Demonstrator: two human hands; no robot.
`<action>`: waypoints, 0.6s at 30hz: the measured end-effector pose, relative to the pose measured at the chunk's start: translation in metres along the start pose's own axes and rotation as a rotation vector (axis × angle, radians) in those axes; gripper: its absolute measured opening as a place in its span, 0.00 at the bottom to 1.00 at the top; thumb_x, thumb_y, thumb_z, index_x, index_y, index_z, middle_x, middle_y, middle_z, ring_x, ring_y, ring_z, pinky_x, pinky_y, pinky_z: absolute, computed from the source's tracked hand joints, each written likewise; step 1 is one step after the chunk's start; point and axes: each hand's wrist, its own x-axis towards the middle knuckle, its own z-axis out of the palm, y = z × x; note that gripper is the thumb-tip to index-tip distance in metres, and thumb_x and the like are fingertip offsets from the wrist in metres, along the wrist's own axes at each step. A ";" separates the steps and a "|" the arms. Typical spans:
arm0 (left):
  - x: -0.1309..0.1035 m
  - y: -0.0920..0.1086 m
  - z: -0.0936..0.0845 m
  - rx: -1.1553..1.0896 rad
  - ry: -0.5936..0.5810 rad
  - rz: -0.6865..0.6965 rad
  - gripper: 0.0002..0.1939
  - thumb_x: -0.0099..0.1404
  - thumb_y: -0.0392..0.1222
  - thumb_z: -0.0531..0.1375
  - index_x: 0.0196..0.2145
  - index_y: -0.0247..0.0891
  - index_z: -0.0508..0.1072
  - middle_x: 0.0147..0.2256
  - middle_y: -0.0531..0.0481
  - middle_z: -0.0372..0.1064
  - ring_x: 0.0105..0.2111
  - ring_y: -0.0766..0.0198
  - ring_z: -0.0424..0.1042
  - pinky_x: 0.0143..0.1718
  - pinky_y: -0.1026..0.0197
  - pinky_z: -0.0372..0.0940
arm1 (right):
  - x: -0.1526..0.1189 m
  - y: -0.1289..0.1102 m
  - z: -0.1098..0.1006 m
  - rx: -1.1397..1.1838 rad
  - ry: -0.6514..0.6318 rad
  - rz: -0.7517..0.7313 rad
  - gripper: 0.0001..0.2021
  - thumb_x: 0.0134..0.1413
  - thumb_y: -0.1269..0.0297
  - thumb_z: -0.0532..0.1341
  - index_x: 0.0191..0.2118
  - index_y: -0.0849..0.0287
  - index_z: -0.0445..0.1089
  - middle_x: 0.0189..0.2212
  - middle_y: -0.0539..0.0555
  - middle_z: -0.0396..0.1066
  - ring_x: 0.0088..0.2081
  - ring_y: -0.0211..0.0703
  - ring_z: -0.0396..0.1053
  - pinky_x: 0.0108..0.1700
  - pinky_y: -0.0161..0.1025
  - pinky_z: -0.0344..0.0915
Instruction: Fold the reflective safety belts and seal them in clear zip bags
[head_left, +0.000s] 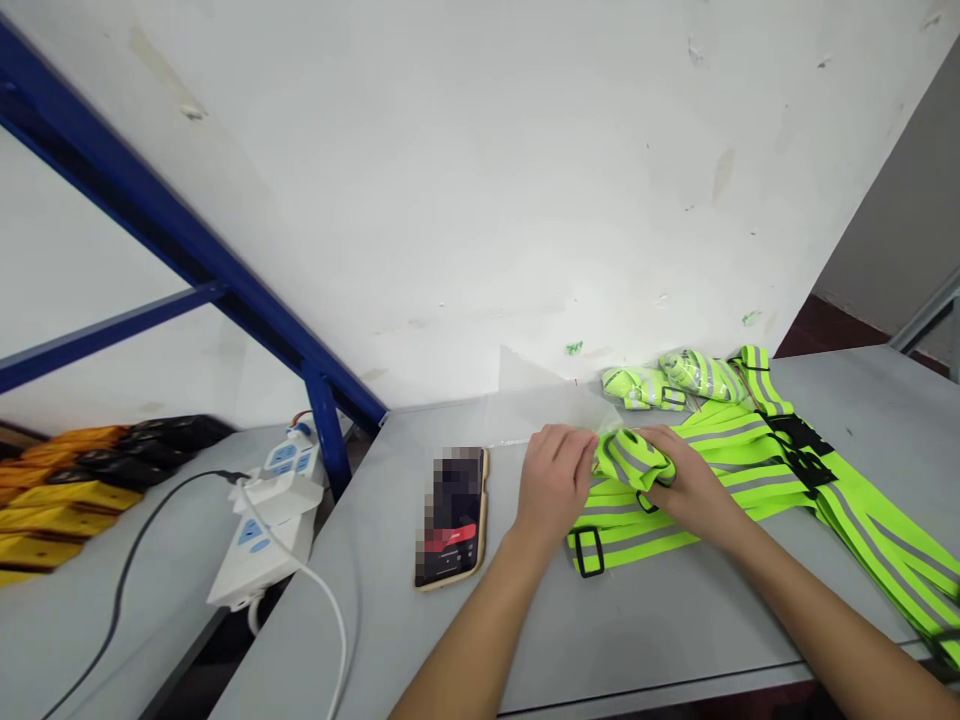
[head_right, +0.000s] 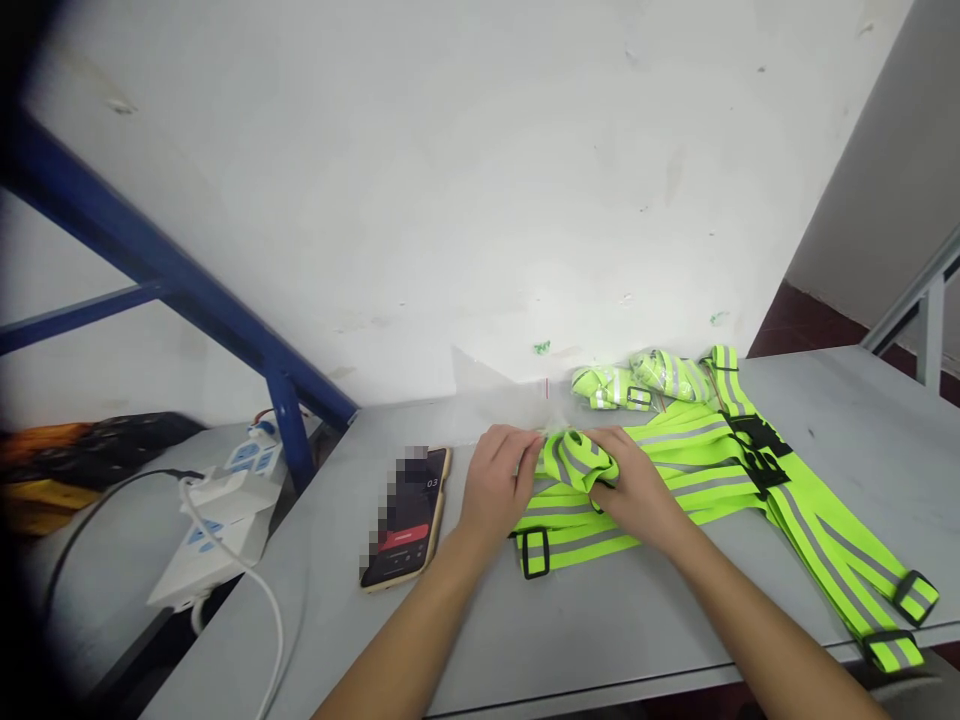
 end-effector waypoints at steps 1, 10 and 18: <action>-0.001 0.004 0.002 0.009 0.014 0.025 0.09 0.70 0.37 0.51 0.37 0.37 0.71 0.33 0.46 0.69 0.35 0.60 0.66 0.38 0.57 0.61 | 0.001 -0.001 0.000 -0.017 -0.011 -0.023 0.30 0.40 0.80 0.56 0.52 0.54 0.66 0.50 0.55 0.67 0.53 0.50 0.65 0.54 0.47 0.64; -0.006 0.018 0.014 -0.059 0.155 0.198 0.06 0.66 0.33 0.56 0.39 0.39 0.71 0.31 0.49 0.68 0.32 0.63 0.64 0.34 0.59 0.60 | -0.002 -0.009 -0.009 0.145 -0.027 0.186 0.34 0.43 0.77 0.56 0.59 0.50 0.58 0.52 0.52 0.66 0.51 0.49 0.66 0.49 0.42 0.65; -0.012 0.027 0.024 -0.593 0.097 -0.567 0.12 0.66 0.49 0.58 0.30 0.41 0.60 0.31 0.53 0.59 0.33 0.65 0.62 0.36 0.61 0.60 | -0.001 -0.008 -0.006 0.139 0.035 0.141 0.29 0.43 0.75 0.58 0.55 0.51 0.64 0.51 0.52 0.66 0.54 0.49 0.63 0.54 0.44 0.59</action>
